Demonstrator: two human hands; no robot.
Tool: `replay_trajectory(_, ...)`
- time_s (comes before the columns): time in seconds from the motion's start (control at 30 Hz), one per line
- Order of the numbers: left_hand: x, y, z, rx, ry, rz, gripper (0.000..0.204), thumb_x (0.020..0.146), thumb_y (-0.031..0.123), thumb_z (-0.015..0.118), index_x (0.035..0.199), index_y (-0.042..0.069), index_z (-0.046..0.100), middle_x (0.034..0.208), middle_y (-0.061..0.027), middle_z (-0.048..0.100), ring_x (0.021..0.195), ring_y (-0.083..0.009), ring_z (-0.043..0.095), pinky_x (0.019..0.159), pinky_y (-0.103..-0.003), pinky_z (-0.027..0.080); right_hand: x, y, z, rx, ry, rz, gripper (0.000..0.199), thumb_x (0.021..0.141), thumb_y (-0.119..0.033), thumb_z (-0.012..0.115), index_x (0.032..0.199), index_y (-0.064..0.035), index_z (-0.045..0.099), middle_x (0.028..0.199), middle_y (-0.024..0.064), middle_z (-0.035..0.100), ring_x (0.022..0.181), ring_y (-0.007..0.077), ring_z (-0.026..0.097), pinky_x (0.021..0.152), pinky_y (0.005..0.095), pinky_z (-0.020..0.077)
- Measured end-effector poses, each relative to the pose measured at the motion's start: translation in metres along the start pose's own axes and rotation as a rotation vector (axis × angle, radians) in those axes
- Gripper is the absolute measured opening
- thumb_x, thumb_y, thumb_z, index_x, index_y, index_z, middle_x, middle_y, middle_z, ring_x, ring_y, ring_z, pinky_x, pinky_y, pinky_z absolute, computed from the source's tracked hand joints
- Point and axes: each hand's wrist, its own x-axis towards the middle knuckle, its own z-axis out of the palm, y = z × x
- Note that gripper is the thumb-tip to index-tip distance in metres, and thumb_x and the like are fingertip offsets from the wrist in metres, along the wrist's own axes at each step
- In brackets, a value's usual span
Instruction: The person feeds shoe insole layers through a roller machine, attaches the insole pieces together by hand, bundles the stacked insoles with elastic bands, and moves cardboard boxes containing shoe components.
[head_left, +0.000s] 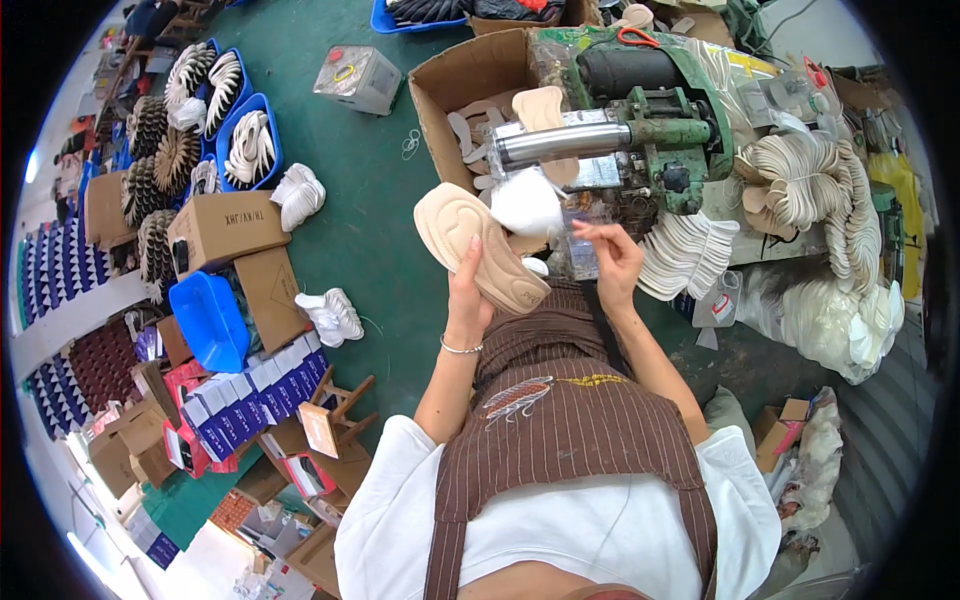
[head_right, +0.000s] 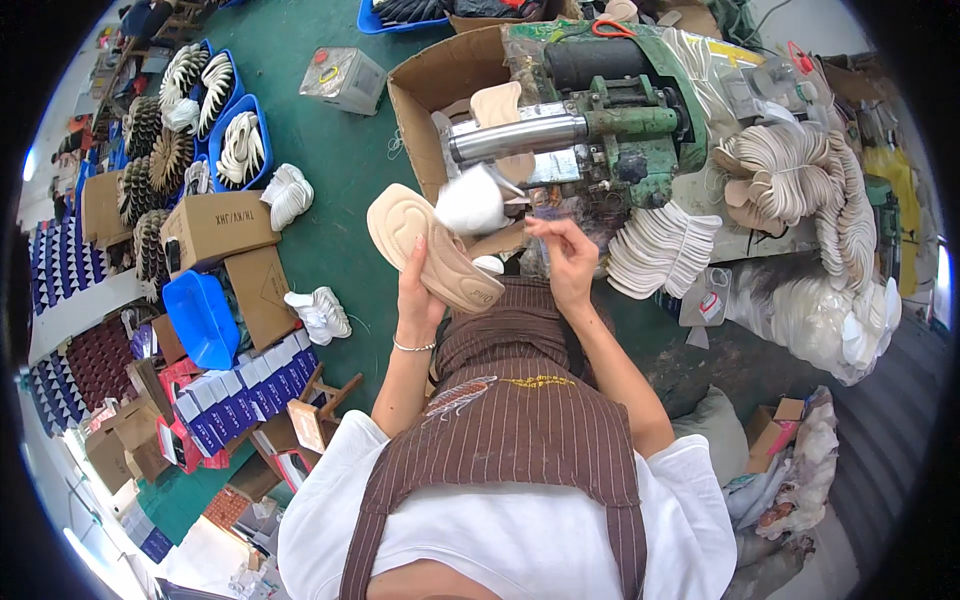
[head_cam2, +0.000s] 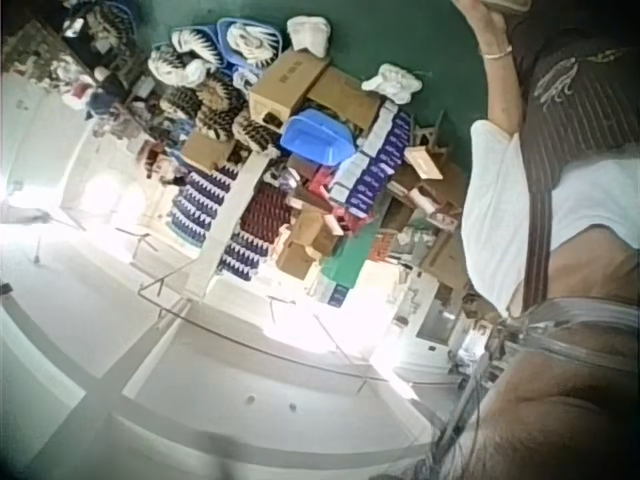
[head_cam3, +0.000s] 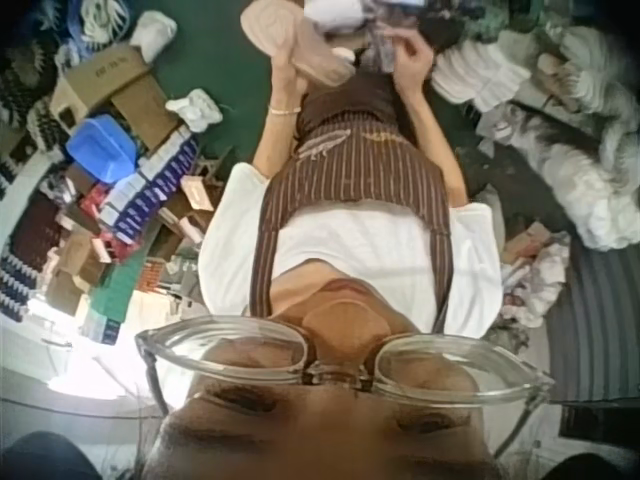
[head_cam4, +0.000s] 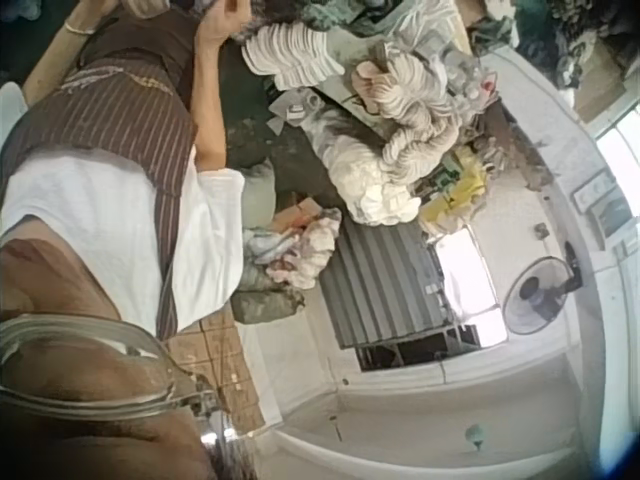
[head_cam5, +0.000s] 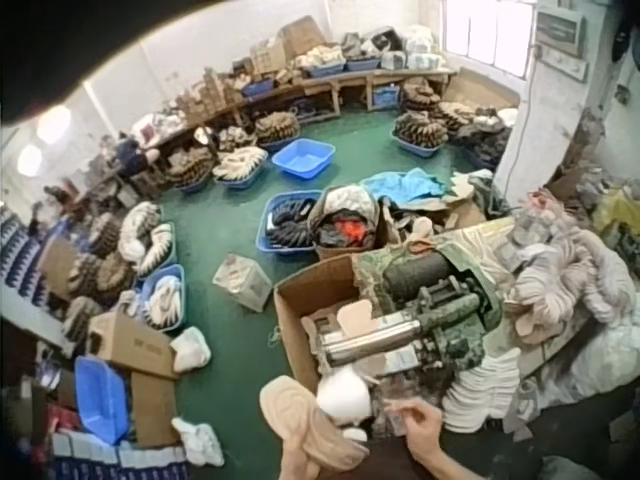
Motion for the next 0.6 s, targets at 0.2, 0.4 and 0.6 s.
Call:
replay_trajectory(0.2, 0.008, -0.003, 0.013, 0.021, -0.220, -0.104, 0.043, 0.092, 0.024, 0.045, 0.126, -0.002, 0.041, 0.117, -0.0170, 0.054, 0.092, -0.0227, 0.058, 0.081, -0.039, 0.051, -0.022, -0.008, 0.011, 0.148, -0.124, 0.266, 0.026, 0.087, 0.005, 0.047, 0.112, 0.0029, 0.050, 0.107, 0.0105, 0.056, 0.094, 0.0185, 0.061, 0.084, 0.0280, 0.0475)
replay_trajectory(0.4, 0.004, -0.021, -0.011, -0.165, -0.191, -0.142, 0.044, 0.089, 0.024, 0.051, 0.123, -0.003, 0.045, 0.112, -0.0154, 0.057, 0.088, -0.0222, 0.060, 0.081, -0.036, 0.051, -0.024, 0.012, 0.022, 0.198, -0.181, 0.576, 0.034, 0.090, 0.002, 0.040, 0.124, 0.0021, 0.045, 0.115, 0.0148, 0.054, 0.091, 0.0187, 0.062, 0.081, 0.0280, 0.0507)
replay_trajectory(0.6, -0.004, -0.027, -0.079, 0.031, 0.126, -0.164, 0.032, 0.088, 0.024, 0.056, 0.109, 0.000, 0.052, 0.089, -0.0140, 0.061, 0.082, -0.0243, 0.061, 0.076, -0.037, 0.051, -0.035, 0.045, 0.017, -0.220, -0.463, 0.539, 0.022, 0.089, -0.011, 0.054, 0.105, 0.0000, 0.063, 0.094, 0.0066, 0.066, 0.082, 0.0108, 0.061, 0.071, 0.0256, 0.0487)
